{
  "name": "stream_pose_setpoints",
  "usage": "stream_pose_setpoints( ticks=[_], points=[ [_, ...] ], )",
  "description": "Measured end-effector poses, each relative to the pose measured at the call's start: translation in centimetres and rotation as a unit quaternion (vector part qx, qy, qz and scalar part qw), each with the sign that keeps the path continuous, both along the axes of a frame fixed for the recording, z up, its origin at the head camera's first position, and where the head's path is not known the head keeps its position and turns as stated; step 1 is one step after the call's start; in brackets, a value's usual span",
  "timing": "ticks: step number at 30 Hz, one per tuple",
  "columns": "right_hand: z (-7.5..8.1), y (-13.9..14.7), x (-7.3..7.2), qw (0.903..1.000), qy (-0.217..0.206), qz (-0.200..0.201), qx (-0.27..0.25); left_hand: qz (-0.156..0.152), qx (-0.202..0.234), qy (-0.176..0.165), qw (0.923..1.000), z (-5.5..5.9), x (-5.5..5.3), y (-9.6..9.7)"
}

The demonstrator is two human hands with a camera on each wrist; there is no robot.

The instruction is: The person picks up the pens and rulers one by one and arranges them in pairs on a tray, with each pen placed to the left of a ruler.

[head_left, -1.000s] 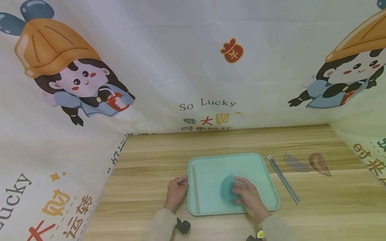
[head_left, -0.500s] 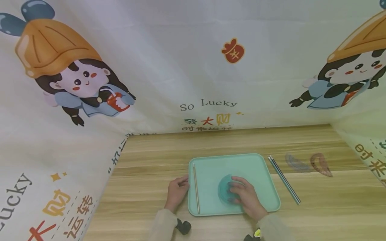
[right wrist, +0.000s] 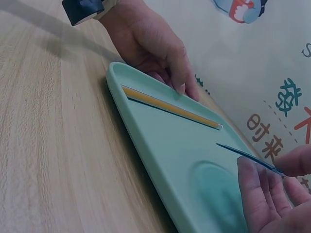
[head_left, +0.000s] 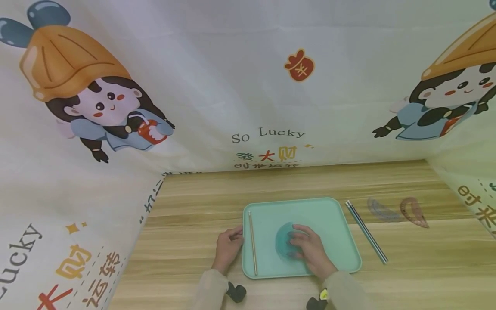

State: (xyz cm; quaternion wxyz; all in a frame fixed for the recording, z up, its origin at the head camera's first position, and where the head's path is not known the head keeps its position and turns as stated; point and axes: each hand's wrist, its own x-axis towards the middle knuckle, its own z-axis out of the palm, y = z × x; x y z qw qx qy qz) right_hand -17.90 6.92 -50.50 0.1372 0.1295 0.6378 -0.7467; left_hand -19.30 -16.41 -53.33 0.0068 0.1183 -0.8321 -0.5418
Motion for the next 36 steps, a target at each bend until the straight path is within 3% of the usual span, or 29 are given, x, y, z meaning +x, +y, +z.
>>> stream_pose_setpoints(
  ticks=[19,36],
  points=[
    [-0.1,-1.9,-0.9,0.9999,-0.001,0.012,-0.003,-0.004,0.010,0.023,0.9997,0.1,0.1,-0.1],
    [0.0,-3.8,-0.9,0.9996,0.010,0.026,0.009,-0.001,0.007,0.017,0.9998,0.1,0.1,-0.1]
  ],
)
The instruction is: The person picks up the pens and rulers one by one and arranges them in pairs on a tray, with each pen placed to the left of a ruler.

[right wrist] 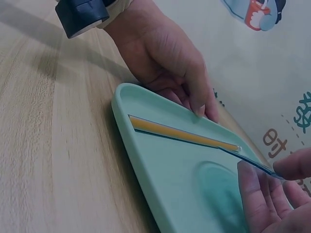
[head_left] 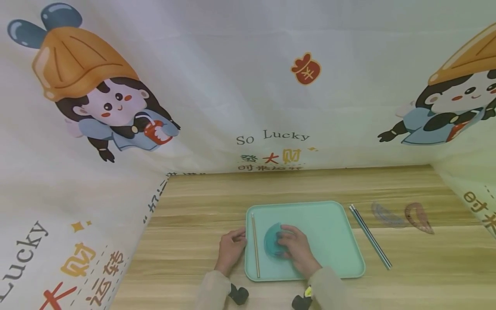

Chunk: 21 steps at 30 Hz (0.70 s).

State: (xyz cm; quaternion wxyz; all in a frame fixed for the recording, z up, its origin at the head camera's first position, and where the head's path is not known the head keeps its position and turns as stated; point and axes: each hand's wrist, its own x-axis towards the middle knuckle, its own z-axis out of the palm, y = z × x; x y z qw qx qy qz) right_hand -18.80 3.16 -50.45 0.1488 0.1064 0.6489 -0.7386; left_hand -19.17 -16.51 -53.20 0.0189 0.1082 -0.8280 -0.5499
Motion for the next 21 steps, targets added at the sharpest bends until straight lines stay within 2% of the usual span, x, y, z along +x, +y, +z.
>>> stream_pose_setpoints(
  ticks=[21],
  points=[
    [-0.6,-1.3,-0.3,0.9988,0.015,0.016,0.044,-0.009,-0.001,-0.003,1.0000,0.1,0.0,-0.1]
  ],
)
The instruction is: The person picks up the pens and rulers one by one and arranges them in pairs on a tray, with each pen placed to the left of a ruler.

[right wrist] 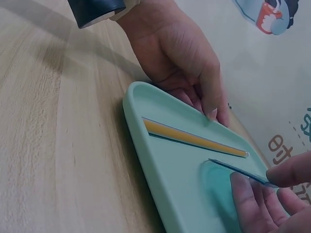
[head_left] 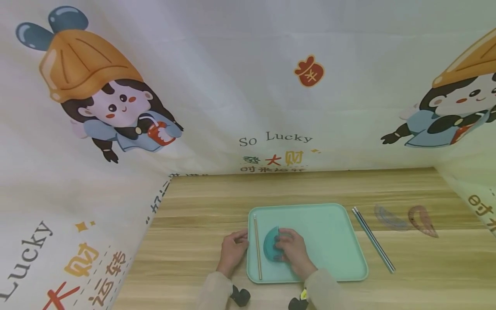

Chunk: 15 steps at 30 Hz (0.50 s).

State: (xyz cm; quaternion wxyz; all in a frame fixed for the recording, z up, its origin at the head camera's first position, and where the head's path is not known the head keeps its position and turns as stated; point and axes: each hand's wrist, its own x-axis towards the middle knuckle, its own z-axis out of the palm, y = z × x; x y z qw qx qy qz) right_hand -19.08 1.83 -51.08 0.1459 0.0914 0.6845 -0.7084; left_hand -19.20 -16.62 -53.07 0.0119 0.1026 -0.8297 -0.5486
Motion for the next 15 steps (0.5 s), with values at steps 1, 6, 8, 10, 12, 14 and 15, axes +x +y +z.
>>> stream_pose_setpoints(
  ticks=[1,6,8,10,12,14,15],
  points=[
    [0.00,-0.06,0.00,1.0000,0.001,0.000,0.002,0.000,-0.001,0.000,1.0000,0.02,0.01,0.01],
    [0.22,-0.46,0.00,0.9984,0.015,0.006,0.055,0.000,0.003,-0.003,1.0000,-0.03,-0.03,-0.06],
    [0.22,-0.65,0.01,0.9953,0.024,0.006,0.093,0.000,0.003,-0.003,1.0000,-0.11,-0.05,-0.06],
    [0.14,-0.83,0.03,0.9899,0.037,0.008,0.136,0.001,0.003,-0.004,1.0000,-0.16,-0.04,-0.04],
    [0.07,-0.93,0.06,0.9831,0.053,0.015,0.175,0.000,0.002,-0.004,1.0000,-0.16,0.01,-0.01],
    [-0.01,-1.00,0.10,0.9766,0.067,0.021,0.203,0.000,0.002,-0.002,1.0000,-0.19,0.04,0.02],
    [0.04,-1.02,0.13,0.9732,0.076,0.024,0.216,0.000,0.002,-0.002,1.0000,-0.20,0.05,0.03]
  ],
)
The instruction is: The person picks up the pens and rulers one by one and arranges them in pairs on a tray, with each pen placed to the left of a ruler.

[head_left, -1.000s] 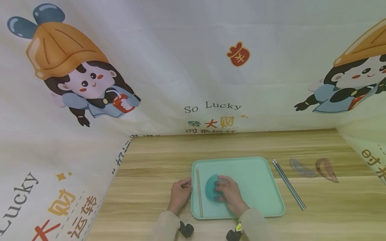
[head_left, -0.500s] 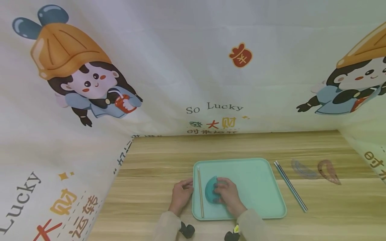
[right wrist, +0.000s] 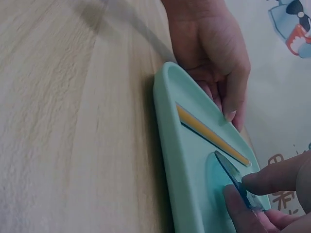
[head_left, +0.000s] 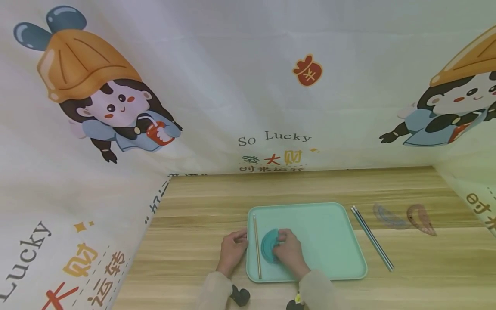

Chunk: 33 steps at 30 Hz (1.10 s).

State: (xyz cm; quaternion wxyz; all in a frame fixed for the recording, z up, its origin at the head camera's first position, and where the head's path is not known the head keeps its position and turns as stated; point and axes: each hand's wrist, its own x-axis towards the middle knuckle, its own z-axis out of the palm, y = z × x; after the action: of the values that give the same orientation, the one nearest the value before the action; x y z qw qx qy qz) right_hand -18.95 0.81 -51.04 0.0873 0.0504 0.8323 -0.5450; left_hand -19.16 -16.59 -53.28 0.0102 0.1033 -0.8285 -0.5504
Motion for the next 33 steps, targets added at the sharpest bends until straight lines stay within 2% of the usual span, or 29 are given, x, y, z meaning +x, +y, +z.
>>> stream_pose_setpoints(
  ticks=[6,10,14,18,33],
  points=[
    [0.1,-0.2,0.1,0.9980,0.046,0.015,0.040,0.001,-0.003,0.002,1.0000,0.0,0.0,0.1],
    [0.2,-0.3,0.3,0.9933,0.067,0.028,0.090,0.001,-0.003,0.002,1.0000,0.0,0.0,0.1],
    [0.4,-0.4,0.4,0.9852,0.069,0.036,0.153,0.001,-0.002,-0.001,1.0000,0.1,0.0,0.2],
    [0.7,-0.5,0.4,0.9795,0.059,0.038,0.189,0.002,-0.005,-0.001,1.0000,0.1,0.1,0.2],
    [1.1,-0.5,0.3,0.9778,0.049,0.062,0.194,0.001,-0.016,-0.011,0.9998,0.2,0.1,0.2]
  ],
)
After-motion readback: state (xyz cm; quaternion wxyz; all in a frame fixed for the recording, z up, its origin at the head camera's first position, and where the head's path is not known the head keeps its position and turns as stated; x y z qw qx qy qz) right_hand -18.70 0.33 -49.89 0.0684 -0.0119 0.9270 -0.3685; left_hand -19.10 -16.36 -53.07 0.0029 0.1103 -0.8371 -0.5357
